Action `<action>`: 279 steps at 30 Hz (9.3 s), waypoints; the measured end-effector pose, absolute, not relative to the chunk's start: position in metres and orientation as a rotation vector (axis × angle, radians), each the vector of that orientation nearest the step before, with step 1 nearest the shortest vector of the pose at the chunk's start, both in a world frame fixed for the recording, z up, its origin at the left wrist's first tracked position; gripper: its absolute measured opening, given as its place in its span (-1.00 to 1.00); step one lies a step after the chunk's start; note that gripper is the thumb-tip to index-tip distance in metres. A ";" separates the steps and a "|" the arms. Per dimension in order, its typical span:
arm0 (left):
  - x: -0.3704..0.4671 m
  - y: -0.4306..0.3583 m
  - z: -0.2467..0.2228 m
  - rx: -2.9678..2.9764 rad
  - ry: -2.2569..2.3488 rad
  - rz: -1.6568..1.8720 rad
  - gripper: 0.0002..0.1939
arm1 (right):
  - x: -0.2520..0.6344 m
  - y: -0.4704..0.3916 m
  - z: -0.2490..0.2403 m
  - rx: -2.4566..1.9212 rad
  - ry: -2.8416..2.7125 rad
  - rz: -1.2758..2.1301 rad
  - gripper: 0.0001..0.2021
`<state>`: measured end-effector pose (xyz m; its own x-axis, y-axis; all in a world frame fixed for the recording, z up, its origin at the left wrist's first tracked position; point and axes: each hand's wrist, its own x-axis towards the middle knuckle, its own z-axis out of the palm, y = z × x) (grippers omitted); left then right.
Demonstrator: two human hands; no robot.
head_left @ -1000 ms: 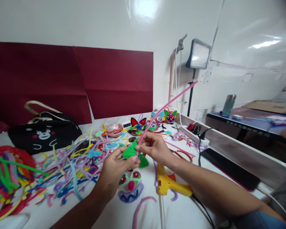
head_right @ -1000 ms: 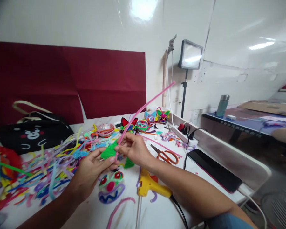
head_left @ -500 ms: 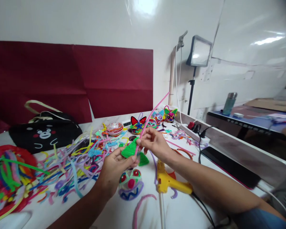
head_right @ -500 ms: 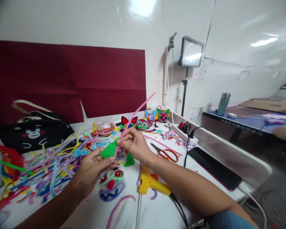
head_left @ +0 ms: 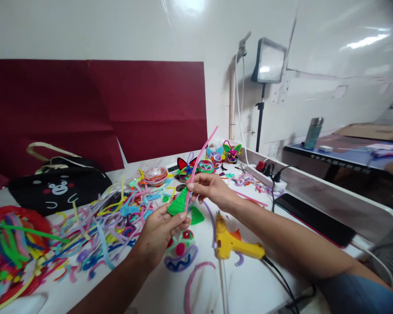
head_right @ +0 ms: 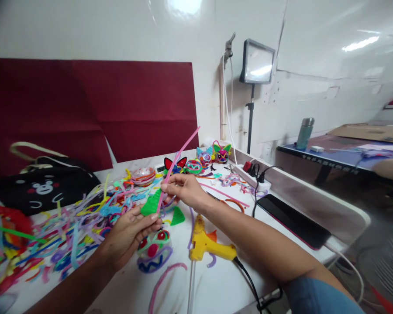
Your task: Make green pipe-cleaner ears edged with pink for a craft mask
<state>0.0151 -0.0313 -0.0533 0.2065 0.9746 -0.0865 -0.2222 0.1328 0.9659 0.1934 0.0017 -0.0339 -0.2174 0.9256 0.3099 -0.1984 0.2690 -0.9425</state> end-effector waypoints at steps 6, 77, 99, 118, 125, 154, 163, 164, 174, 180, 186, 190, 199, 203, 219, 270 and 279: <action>0.015 -0.031 -0.052 1.047 0.934 1.050 -0.58 | 0.192 0.001 -0.037 -0.748 -1.476 1.239 -0.60; 0.013 -0.022 -0.066 1.255 0.923 1.047 -0.70 | 0.183 -0.008 -0.047 -0.898 -1.542 1.251 -0.65; 0.008 -0.004 -0.067 1.137 0.901 1.229 -0.67 | 0.260 -0.050 -0.042 -1.570 -2.380 0.476 -0.87; 0.004 0.006 -0.072 1.018 0.930 1.252 -0.78 | 0.250 -0.098 -0.081 -1.771 -2.454 0.128 -0.66; 0.004 0.019 -0.065 0.983 0.867 1.298 -0.82 | 0.263 -0.074 -0.055 -1.492 -2.034 0.572 -0.69; 0.032 0.013 -0.043 1.085 0.818 1.298 -0.75 | 0.229 -0.066 -0.072 -1.012 -1.920 0.250 -0.85; 0.031 0.009 -0.039 1.116 0.814 1.311 -0.79 | 0.227 -0.066 -0.064 -0.981 -1.956 0.202 -0.88; 0.031 0.009 -0.039 1.114 0.813 1.316 -0.79 | 0.227 -0.065 -0.065 -0.972 -1.953 0.194 -0.88; 0.032 0.006 -0.037 1.109 0.841 1.328 -0.79 | 0.227 -0.065 -0.069 -1.004 -1.960 0.138 -0.85; 0.032 0.006 -0.036 1.118 0.857 1.340 -0.79 | 0.227 -0.065 -0.071 -1.051 -1.960 0.125 -0.84; 0.031 0.007 -0.041 1.212 0.876 1.303 -0.81 | 0.228 -0.066 -0.072 -1.060 -1.945 0.158 -0.85; 0.031 0.008 -0.045 1.253 0.880 1.292 -0.81 | 0.228 -0.065 -0.071 -1.068 -1.938 0.172 -0.83; 0.033 0.005 -0.045 1.241 0.865 1.276 -0.85 | 0.229 -0.065 -0.071 -1.075 -1.924 0.154 -0.82; 0.032 0.004 -0.047 1.248 0.850 1.242 -0.87 | 0.230 -0.064 -0.074 -1.059 -1.906 0.205 -0.83; 0.031 0.003 -0.052 1.335 0.878 1.146 -0.83 | 0.231 -0.062 -0.072 -1.000 -1.891 0.164 -0.82; 0.027 0.005 -0.045 1.353 0.934 1.264 -0.80 | 0.228 -0.065 -0.069 -0.957 -1.980 -0.012 -0.92; 0.028 0.004 -0.050 1.355 0.910 1.231 -0.82 | 0.230 -0.065 -0.070 -0.969 -1.969 0.041 -0.91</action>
<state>0.0277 0.0044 -0.0503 0.1835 0.9654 0.1854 -0.1062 -0.1680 0.9800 0.2298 -0.0648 -0.0701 -0.2758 0.6425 0.7149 0.6121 0.6909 -0.3847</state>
